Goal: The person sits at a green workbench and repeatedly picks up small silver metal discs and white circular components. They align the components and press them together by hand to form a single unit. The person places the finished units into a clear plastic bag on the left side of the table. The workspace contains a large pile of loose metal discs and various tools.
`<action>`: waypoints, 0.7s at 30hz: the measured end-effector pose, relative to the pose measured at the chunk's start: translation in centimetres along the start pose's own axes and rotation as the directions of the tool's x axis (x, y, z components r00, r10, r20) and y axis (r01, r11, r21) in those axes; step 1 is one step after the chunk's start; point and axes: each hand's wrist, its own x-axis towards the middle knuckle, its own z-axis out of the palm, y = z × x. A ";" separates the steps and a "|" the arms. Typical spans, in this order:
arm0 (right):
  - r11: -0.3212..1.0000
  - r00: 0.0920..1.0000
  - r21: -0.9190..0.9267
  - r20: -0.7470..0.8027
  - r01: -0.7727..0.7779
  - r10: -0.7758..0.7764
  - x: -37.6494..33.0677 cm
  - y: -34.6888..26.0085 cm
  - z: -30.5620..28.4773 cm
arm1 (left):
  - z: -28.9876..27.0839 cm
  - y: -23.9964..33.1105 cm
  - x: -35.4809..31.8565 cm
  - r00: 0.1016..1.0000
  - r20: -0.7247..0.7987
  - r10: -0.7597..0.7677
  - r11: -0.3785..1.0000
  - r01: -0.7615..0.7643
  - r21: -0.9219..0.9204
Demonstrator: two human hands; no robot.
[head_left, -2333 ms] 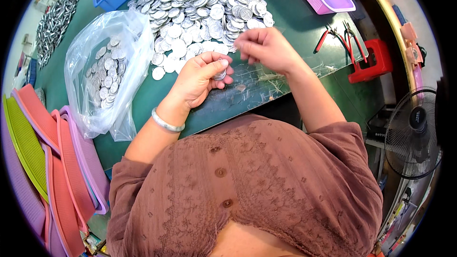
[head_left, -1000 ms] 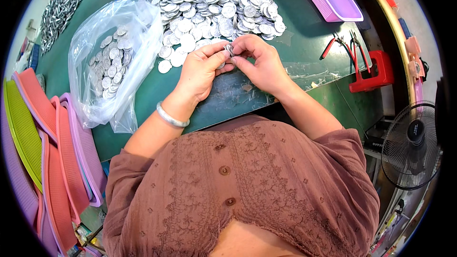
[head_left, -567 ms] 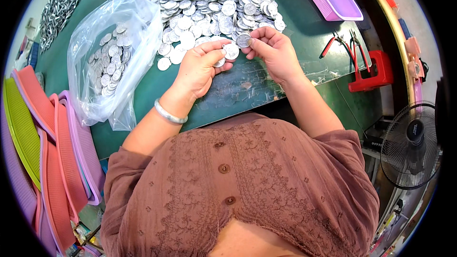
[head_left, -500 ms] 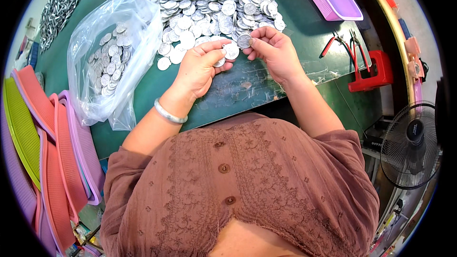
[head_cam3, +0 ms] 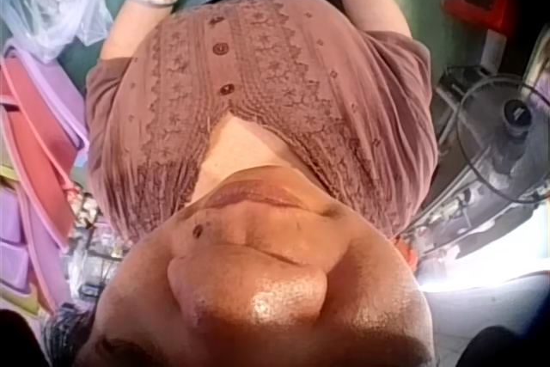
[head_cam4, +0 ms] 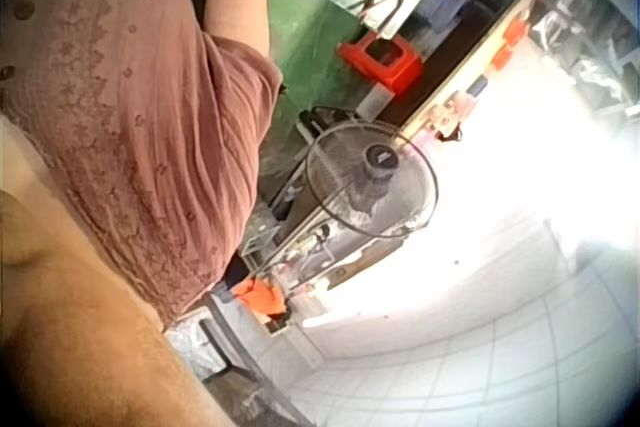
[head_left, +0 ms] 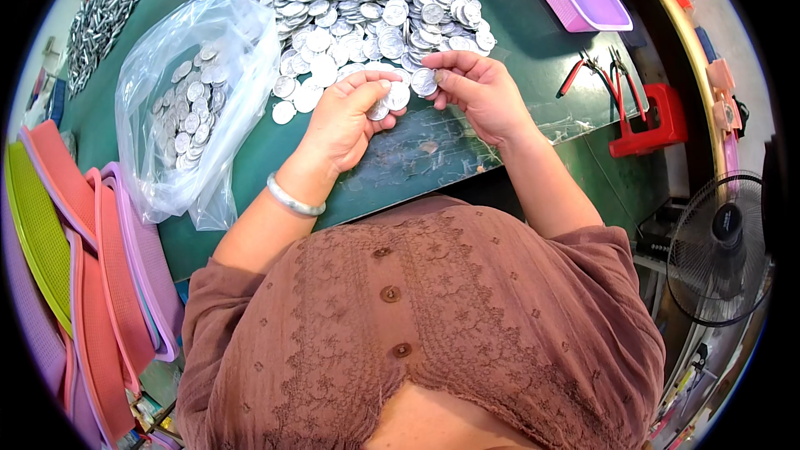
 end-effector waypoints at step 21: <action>0.943 0.966 -0.284 0.234 0.172 -0.106 -0.3 -0.4 0.7 | 0.6 -0.2 -0.6 0.986 0.131 -0.104 0.987 0.086 0.136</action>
